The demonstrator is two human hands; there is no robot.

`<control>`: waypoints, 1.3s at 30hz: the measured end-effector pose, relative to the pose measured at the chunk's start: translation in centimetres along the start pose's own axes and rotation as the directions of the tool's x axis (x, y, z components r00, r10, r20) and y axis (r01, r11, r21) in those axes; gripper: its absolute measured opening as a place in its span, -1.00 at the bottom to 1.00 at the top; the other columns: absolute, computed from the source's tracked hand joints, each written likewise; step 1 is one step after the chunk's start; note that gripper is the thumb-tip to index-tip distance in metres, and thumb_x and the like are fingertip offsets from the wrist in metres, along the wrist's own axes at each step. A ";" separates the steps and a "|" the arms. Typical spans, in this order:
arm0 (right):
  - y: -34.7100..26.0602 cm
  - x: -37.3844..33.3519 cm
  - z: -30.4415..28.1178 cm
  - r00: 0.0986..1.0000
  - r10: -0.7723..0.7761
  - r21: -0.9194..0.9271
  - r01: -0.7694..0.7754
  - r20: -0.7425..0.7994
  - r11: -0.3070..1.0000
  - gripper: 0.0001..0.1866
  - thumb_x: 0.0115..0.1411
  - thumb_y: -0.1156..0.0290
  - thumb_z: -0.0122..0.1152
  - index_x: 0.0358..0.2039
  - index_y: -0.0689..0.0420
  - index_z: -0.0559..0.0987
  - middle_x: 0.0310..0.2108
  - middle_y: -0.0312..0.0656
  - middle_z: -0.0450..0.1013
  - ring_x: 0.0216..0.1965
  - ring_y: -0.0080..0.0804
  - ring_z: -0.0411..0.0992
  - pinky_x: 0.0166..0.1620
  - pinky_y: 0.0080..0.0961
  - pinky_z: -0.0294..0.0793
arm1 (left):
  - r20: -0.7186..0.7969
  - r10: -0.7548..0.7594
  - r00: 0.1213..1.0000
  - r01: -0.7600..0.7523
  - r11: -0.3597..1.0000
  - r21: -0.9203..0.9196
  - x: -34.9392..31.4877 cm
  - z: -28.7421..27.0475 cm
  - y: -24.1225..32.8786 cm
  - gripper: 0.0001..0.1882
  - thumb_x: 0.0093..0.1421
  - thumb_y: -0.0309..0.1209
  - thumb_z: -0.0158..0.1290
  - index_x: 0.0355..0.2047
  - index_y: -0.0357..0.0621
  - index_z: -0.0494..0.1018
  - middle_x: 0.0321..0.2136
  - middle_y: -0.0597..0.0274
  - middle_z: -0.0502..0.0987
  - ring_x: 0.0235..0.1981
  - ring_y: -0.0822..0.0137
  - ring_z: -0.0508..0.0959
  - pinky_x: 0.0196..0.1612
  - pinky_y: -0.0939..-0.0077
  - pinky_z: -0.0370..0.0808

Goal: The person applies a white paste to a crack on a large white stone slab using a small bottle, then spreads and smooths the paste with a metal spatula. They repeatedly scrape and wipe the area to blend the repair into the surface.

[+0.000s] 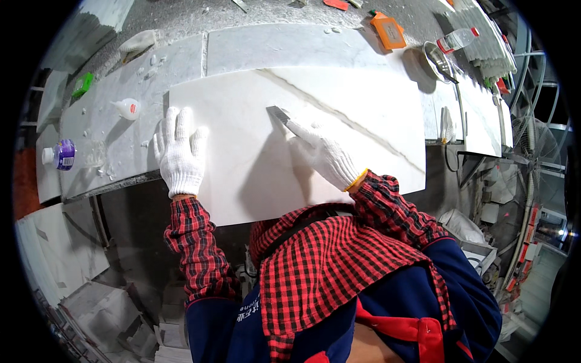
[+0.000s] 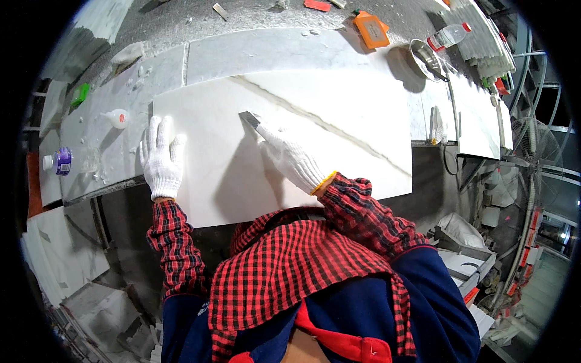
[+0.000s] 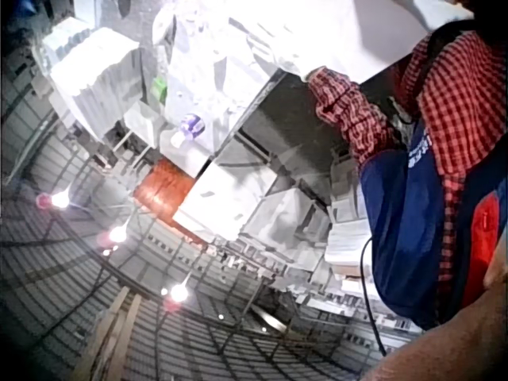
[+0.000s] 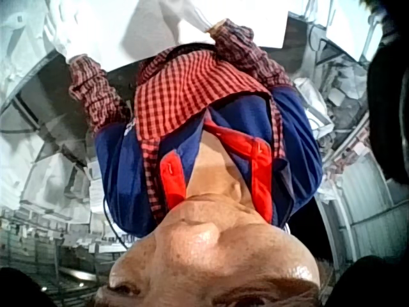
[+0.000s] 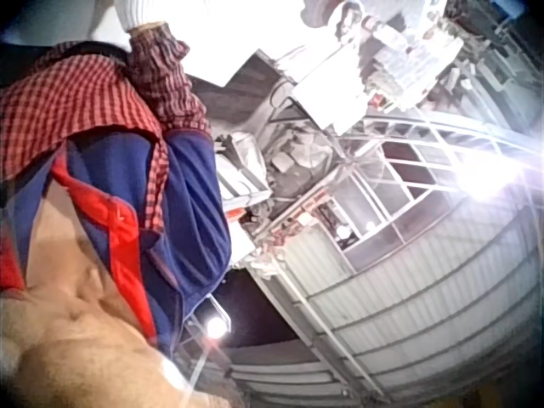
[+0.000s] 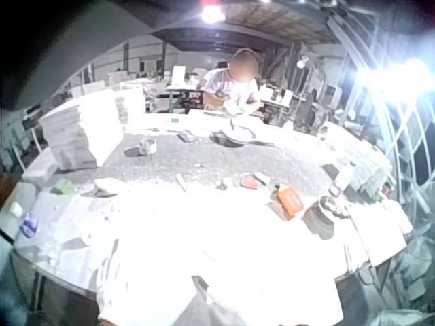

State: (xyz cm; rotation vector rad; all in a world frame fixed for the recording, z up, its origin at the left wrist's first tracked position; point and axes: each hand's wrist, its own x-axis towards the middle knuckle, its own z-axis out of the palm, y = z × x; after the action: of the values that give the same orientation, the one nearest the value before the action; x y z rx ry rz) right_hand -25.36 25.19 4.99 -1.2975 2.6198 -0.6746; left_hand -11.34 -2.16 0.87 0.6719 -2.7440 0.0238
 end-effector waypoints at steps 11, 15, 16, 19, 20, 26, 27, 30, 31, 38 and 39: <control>2.8 -1.9 0.9 0.993 -0.049 0.101 0.060 -0.105 0.993 -0.50 0.22 0.26 0.16 0.21 -0.26 0.46 -0.47 -0.16 0.43 -0.44 -0.19 0.45 -0.38 -0.31 0.45 | -0.001 -0.011 1.000 0.011 0.999 -0.039 0.2 -0.3 0.6 -0.44 0.28 -0.09 0.05 0.25 0.06 0.34 0.28 0.15 0.29 0.29 0.01 0.26 0.30 0.03 0.16; 1.4 0.1 0.1 0.998 -0.027 0.002 0.027 -0.048 1.000 -0.49 0.22 0.27 0.15 0.22 -0.26 0.45 -0.49 -0.16 0.43 -0.47 -0.18 0.45 -0.40 -0.28 0.46 | -0.007 -0.006 1.000 0.006 0.999 -0.041 0.1 0.1 0.2 -0.44 0.27 -0.02 0.01 0.23 0.08 0.34 0.29 0.18 0.27 0.28 0.01 0.26 0.31 -0.05 0.14; 0.7 0.6 -0.9 1.000 0.006 -0.021 -0.006 0.015 1.000 -0.49 0.23 0.27 0.15 0.21 -0.26 0.45 -0.49 -0.16 0.43 -0.47 -0.17 0.45 -0.39 -0.27 0.46 | -0.007 -0.004 1.000 0.004 0.999 -0.042 0.1 0.1 0.2 -0.44 0.28 -0.02 0.01 0.23 0.09 0.35 0.29 0.18 0.27 0.28 0.00 0.26 0.31 -0.05 0.14; 0.8 1.1 -1.4 0.999 -0.033 -0.035 0.032 -0.009 0.999 -0.51 0.23 0.25 0.14 0.20 -0.26 0.46 -0.50 -0.16 0.44 -0.48 -0.15 0.45 -0.40 -0.25 0.46 | -0.006 0.005 1.000 -0.006 0.999 -0.033 0.2 -0.1 0.3 -0.44 0.28 -0.02 0.01 0.23 0.09 0.34 0.29 0.17 0.27 0.29 0.01 0.26 0.30 -0.06 0.14; 1.0 1.3 -1.2 0.999 -0.043 -0.057 0.042 -0.017 0.997 -0.52 0.23 0.24 0.14 0.19 -0.26 0.47 -0.50 -0.16 0.44 -0.47 -0.16 0.45 -0.40 -0.26 0.45 | -0.005 0.009 1.000 -0.009 1.000 -0.028 0.2 -0.2 0.3 -0.44 0.28 -0.01 0.01 0.24 0.09 0.34 0.29 0.17 0.27 0.29 0.01 0.25 0.30 -0.06 0.14; 2.7 0.7 -0.5 0.994 -0.091 -0.163 0.099 0.058 0.982 -0.53 0.26 0.28 0.07 0.20 -0.25 0.44 -0.46 -0.14 0.47 -0.45 -0.15 0.49 -0.40 -0.26 0.48 | -0.033 0.019 0.999 -0.020 0.999 -0.033 0.2 0.2 0.1 -0.45 0.28 -0.06 0.04 0.24 0.09 0.36 0.27 0.14 0.30 0.28 -0.01 0.27 0.31 -0.04 0.14; 2.5 0.5 -1.0 0.994 -0.082 -0.168 0.094 0.078 0.981 -0.55 0.25 0.27 0.08 0.17 -0.25 0.46 -0.46 -0.14 0.47 -0.44 -0.16 0.49 -0.40 -0.26 0.48 | -0.029 0.015 0.999 -0.016 1.000 -0.025 0.2 0.3 0.1 -0.45 0.28 -0.05 0.04 0.24 0.10 0.36 0.27 0.14 0.30 0.28 -0.01 0.27 0.31 -0.03 0.14; 2.6 0.2 -2.2 0.996 -0.076 -0.058 0.079 0.047 0.995 -0.58 0.21 0.29 0.15 0.11 -0.27 0.54 -0.45 -0.15 0.48 -0.43 -0.17 0.48 -0.39 -0.27 0.46 | -0.028 0.013 1.000 -0.013 1.000 -0.018 0.1 0.4 0.0 -0.45 0.28 -0.04 0.04 0.24 0.11 0.36 0.28 0.15 0.30 0.27 0.00 0.28 0.31 -0.01 0.15; 2.4 0.2 -2.7 0.997 -0.077 0.003 0.077 0.022 0.997 -0.58 0.19 0.30 0.18 0.09 -0.27 0.57 -0.45 -0.16 0.48 -0.43 -0.18 0.47 -0.38 -0.28 0.45 | -0.033 0.015 0.999 -0.016 1.000 -0.025 0.0 0.4 -0.1 -0.45 0.28 -0.04 0.04 0.24 0.11 0.36 0.28 0.15 0.30 0.27 0.00 0.28 0.31 0.00 0.15; 4.3 -1.4 -4.1 0.999 0.014 0.061 -0.012 -0.031 0.998 -0.59 0.13 0.33 0.26 0.04 -0.19 0.62 -0.45 -0.15 0.49 -0.41 -0.19 0.48 -0.34 -0.33 0.45 | -0.050 0.016 0.999 -0.018 0.999 -0.042 0.1 0.7 -0.3 -0.44 0.25 -0.05 0.06 0.22 0.10 0.35 0.26 0.19 0.31 0.27 0.06 0.28 0.29 -0.05 0.17; 4.5 -1.5 -4.2 1.000 0.021 0.047 -0.021 -0.011 0.999 -0.59 0.13 0.33 0.26 0.03 -0.18 0.62 -0.44 -0.15 0.50 -0.41 -0.19 0.48 -0.34 -0.33 0.46 | -0.046 0.016 0.999 -0.018 0.999 -0.039 0.1 0.6 -0.2 -0.45 0.26 -0.05 0.05 0.23 0.10 0.35 0.26 0.18 0.31 0.27 0.05 0.28 0.30 -0.02 0.17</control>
State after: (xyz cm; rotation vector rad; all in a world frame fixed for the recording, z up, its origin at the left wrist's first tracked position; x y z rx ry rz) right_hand -28.96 30.12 6.62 -1.2551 2.6063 -0.7383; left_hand -11.49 -2.48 0.31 0.6300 -2.6990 -0.0110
